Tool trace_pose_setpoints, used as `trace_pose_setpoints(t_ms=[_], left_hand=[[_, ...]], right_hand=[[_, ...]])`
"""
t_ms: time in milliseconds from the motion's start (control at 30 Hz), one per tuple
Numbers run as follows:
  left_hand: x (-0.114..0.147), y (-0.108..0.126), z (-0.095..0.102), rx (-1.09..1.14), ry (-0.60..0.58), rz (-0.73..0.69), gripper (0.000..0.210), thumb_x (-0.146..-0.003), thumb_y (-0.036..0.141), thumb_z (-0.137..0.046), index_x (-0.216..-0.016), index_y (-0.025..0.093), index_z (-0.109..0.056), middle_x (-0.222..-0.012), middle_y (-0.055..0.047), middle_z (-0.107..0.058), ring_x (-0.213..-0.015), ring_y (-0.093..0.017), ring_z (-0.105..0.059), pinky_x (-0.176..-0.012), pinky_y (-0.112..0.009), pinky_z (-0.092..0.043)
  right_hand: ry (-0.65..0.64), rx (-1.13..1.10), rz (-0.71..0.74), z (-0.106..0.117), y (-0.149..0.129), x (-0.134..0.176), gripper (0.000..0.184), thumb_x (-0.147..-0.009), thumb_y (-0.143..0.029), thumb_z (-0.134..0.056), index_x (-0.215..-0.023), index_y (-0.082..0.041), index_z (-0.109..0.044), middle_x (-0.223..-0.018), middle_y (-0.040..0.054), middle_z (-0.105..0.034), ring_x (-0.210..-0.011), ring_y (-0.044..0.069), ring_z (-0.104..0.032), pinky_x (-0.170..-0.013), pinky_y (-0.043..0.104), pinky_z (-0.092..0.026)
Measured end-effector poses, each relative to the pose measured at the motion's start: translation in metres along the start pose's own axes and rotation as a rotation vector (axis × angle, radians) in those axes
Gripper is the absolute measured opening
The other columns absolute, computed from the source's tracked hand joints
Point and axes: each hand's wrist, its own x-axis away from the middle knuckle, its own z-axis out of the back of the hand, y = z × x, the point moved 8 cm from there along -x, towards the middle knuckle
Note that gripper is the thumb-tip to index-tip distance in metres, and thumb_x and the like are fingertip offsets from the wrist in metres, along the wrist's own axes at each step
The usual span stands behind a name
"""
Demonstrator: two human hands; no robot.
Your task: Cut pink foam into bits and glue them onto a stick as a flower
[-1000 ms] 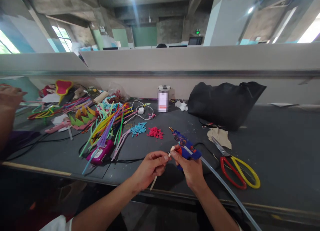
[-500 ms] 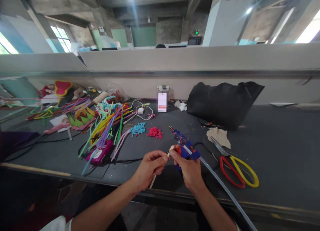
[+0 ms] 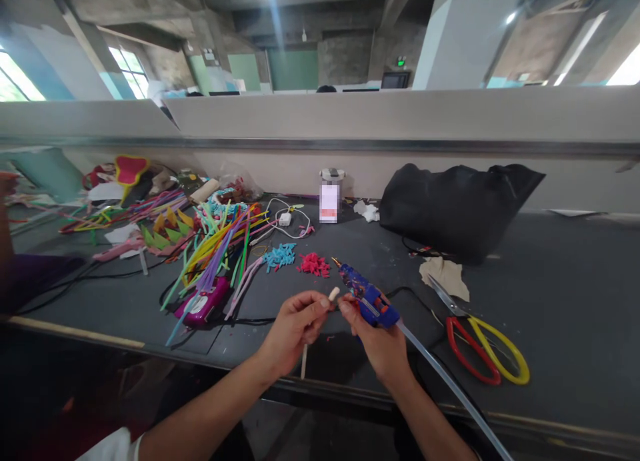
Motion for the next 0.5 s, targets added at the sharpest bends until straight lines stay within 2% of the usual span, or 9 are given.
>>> trace_pose_setpoints(t_ms=[133, 300, 500], left_hand=[[-0.001, 0.018, 0.014, 0.007, 0.105, -0.073, 0.029, -0.067, 0.038, -0.078, -0.075, 0.012, -0.068, -0.049, 0.008, -0.036, -0.041, -0.002, -0.023, -0.039, -0.019, -0.012], [-0.001, 0.030, 0.022, -0.028, 0.161, -0.141, 0.028, -0.068, 0.038, -0.077, -0.075, 0.012, -0.068, -0.050, 0.007, -0.037, -0.042, -0.003, -0.024, -0.039, -0.019, -0.014], [0.002, 0.033, 0.022, -0.069, 0.201, -0.190, 0.024, -0.068, 0.036, -0.077, -0.073, 0.014, -0.067, -0.049, 0.008, -0.038, -0.043, -0.003, -0.025, -0.041, -0.019, -0.016]], right_hand=[[-0.039, 0.202, 0.107, 0.008, -0.020, 0.004, 0.032, -0.068, -0.048, -0.077, -0.084, -0.020, -0.072, -0.073, 0.0021, -0.070, -0.059, 0.014, -0.059, -0.057, 0.025, -0.050], [-0.090, 0.256, 0.135, 0.014, -0.026, 0.013, 0.028, -0.066, -0.041, -0.080, -0.083, -0.022, -0.067, -0.078, 0.0033, -0.072, -0.070, 0.019, -0.066, -0.067, 0.029, -0.054], [-0.127, 0.336, 0.098, 0.016, -0.021, 0.018, 0.030, -0.065, -0.043, -0.079, -0.081, -0.022, -0.065, -0.075, 0.0009, -0.070, -0.065, 0.017, -0.064, -0.060, 0.026, -0.051]])
